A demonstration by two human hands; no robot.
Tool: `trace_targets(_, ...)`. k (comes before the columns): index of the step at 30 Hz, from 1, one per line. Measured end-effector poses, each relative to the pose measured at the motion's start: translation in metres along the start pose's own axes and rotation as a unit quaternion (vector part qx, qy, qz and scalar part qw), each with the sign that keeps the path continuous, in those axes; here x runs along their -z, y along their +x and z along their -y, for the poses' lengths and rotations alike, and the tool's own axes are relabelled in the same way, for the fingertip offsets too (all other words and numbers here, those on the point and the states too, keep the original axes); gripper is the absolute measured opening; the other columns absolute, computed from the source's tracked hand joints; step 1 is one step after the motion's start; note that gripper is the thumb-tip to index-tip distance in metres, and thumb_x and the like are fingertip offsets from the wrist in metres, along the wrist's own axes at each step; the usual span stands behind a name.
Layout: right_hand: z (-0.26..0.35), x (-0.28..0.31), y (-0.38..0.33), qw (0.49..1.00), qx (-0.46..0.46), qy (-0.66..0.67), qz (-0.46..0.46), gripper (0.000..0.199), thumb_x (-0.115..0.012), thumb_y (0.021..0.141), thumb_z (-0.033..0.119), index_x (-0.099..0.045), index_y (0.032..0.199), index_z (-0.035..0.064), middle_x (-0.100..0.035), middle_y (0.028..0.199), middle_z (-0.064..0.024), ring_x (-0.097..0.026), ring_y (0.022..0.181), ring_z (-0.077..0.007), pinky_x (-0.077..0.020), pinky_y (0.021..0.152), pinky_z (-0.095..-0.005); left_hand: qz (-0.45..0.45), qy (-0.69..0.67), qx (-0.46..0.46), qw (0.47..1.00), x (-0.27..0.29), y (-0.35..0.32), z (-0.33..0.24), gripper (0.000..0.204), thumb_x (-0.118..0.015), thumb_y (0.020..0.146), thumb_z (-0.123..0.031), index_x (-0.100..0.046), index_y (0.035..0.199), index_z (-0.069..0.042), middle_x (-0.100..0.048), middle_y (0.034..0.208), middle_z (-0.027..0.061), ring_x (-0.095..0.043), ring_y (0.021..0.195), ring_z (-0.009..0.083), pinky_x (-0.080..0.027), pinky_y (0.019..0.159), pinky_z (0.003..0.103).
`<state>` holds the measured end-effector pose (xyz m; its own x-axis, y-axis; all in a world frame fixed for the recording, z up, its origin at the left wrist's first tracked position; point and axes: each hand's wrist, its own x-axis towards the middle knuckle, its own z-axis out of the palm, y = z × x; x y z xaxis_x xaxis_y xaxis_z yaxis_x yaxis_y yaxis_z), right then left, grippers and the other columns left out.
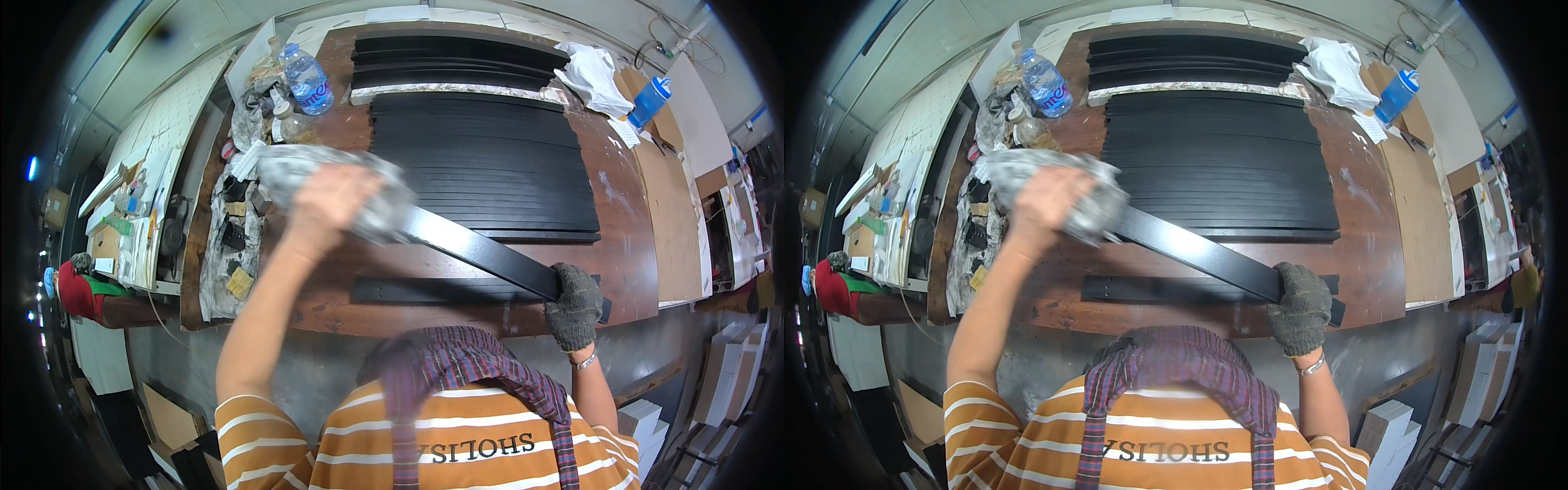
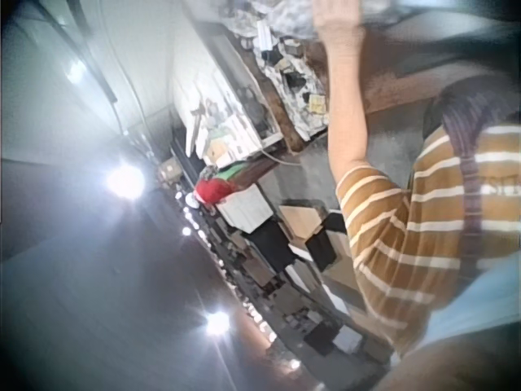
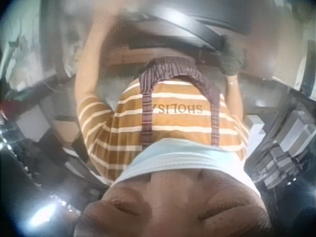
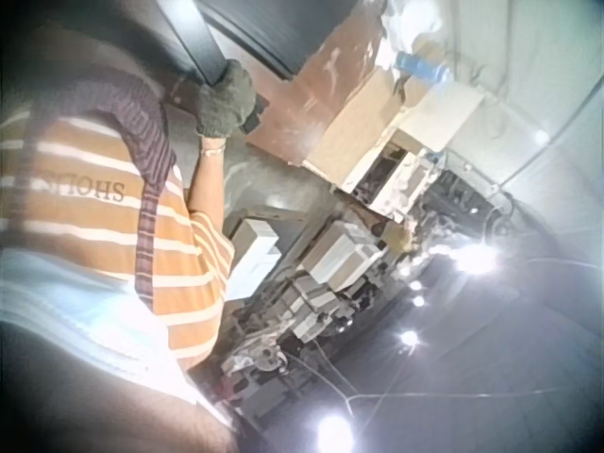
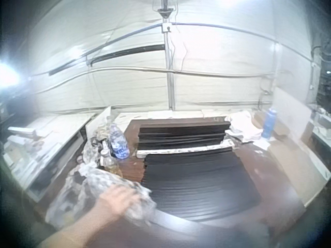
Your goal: The person wipes long black planks with a cloth and a sponge on a wooden workbench. They handle each plank one at a time, wiping both sides and stacking them after cleaning.
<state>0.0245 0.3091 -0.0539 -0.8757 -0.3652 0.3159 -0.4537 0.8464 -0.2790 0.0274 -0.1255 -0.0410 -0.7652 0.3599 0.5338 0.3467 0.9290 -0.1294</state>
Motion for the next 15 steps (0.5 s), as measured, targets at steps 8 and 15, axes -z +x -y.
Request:
trace_targets(8,0.01,-0.011,-0.009,0.999,-0.026,0.027,-0.031,0.041,-0.073,0.063,0.01,-0.066,0.103,0.0061,-0.064,0.093,-0.0163,-0.062,0.09,-0.0383,-0.0481,0.081,-0.0466,-0.258,-0.412,0.534,0.692,0.025,-0.043,0.017,0.036,-0.075,0.089,-0.01,-0.062,0.122,-0.003,-0.069,0.113,0.0083,-0.068,0.093,0.0181,-0.055,0.084,0.033)
trace_targets(15,0.062,-0.024,-0.008,0.984,-0.016,0.135,0.117,0.044,-0.076,0.068,0.022,-0.064,0.108,0.0062,-0.067,0.09,-0.0185,-0.065,0.083,-0.0387,-0.0508,0.075,-0.047,-0.26,-0.792,0.425,0.353,-0.04,0.0,-0.099,0.034,-0.066,0.094,-0.001,-0.057,0.126,-0.006,-0.066,0.115,0.0074,-0.066,0.103,0.0215,-0.058,0.087,0.037)
